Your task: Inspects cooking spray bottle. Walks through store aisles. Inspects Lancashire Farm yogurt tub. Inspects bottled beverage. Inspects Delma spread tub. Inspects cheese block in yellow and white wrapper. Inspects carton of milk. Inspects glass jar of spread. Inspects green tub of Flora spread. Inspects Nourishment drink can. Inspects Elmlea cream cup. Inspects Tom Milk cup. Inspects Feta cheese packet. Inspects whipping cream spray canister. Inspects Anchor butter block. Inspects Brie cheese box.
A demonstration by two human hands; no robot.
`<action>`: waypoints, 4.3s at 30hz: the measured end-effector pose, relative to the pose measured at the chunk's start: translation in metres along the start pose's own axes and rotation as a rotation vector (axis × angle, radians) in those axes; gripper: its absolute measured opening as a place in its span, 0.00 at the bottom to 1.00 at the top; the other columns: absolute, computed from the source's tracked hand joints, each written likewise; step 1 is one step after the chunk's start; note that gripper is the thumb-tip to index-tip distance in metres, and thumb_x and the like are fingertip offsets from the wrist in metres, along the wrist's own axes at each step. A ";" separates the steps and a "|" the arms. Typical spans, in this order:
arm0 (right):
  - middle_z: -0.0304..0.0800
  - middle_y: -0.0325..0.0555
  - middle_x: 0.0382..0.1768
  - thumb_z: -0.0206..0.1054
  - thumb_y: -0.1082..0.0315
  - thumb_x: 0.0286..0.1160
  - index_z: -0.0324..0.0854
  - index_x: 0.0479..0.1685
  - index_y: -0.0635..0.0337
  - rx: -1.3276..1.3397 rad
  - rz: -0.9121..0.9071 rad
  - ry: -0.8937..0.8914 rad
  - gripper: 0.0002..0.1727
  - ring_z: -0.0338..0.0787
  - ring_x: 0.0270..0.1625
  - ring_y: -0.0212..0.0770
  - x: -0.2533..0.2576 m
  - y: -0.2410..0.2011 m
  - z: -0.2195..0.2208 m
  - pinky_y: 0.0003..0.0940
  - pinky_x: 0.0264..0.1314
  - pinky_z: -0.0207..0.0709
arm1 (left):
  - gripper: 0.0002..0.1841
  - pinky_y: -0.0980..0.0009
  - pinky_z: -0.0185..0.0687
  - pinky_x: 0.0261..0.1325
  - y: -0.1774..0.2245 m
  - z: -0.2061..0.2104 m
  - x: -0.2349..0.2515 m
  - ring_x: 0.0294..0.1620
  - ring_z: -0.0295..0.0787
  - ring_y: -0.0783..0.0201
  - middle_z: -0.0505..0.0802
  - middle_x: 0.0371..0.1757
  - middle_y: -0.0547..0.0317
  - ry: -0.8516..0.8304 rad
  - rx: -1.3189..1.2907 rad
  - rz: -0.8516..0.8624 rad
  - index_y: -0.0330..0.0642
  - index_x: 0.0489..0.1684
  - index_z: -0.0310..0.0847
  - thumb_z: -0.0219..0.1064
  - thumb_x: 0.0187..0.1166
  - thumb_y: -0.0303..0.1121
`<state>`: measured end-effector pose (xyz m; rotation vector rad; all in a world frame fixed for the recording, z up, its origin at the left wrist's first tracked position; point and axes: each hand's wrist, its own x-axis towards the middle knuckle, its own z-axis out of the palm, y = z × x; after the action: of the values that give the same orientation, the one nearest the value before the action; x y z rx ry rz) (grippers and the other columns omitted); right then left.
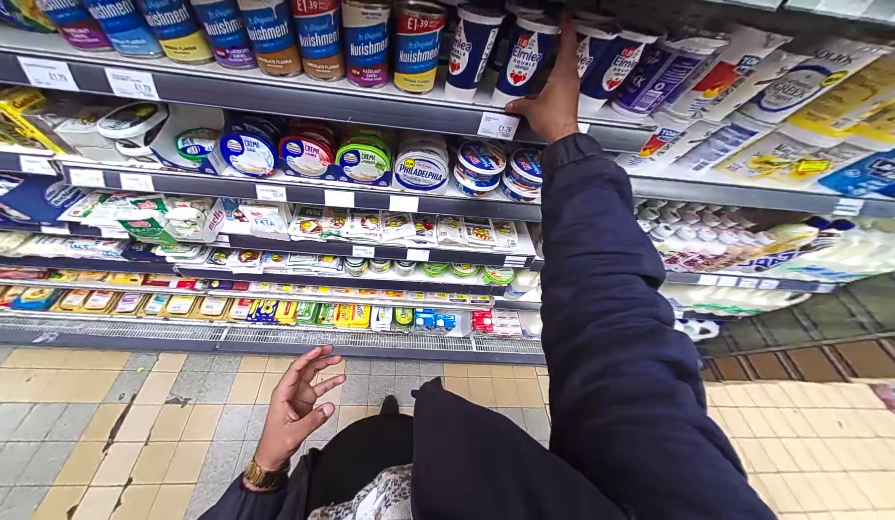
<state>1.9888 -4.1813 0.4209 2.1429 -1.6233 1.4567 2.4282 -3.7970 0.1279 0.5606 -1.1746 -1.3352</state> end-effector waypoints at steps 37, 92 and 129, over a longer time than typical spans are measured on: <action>0.87 0.53 0.65 0.73 0.59 0.76 0.77 0.72 0.58 0.755 0.418 0.037 0.26 0.93 0.56 0.45 -0.571 -0.251 -0.013 0.39 0.59 0.90 | 0.23 0.62 0.87 0.66 0.021 0.017 -0.046 0.61 0.90 0.55 0.90 0.65 0.49 -0.261 -0.027 -0.067 0.47 0.70 0.81 0.75 0.75 0.35; 0.86 0.46 0.68 0.76 0.58 0.71 0.72 0.78 0.43 0.797 0.432 0.092 0.33 0.95 0.49 0.43 -0.488 0.034 -0.131 0.33 0.51 0.92 | 0.58 0.62 0.86 0.70 0.008 0.267 0.517 0.80 0.77 0.52 0.69 0.86 0.38 0.076 0.816 0.473 0.39 0.95 0.38 0.79 0.61 0.24; 0.78 0.60 0.75 0.85 0.56 0.60 0.61 0.84 0.66 0.778 0.148 -0.144 0.51 0.83 0.74 0.54 -0.421 -0.058 -0.073 0.46 0.63 0.89 | 0.71 0.48 0.97 0.53 0.021 0.183 0.236 0.63 0.89 0.42 0.78 0.76 0.41 -0.354 0.338 -0.017 0.59 0.95 0.36 0.87 0.46 0.16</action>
<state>1.9953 -3.8191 0.1865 2.5723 -1.4176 2.3255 2.2352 -3.9579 0.2917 0.5887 -1.7086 -1.2903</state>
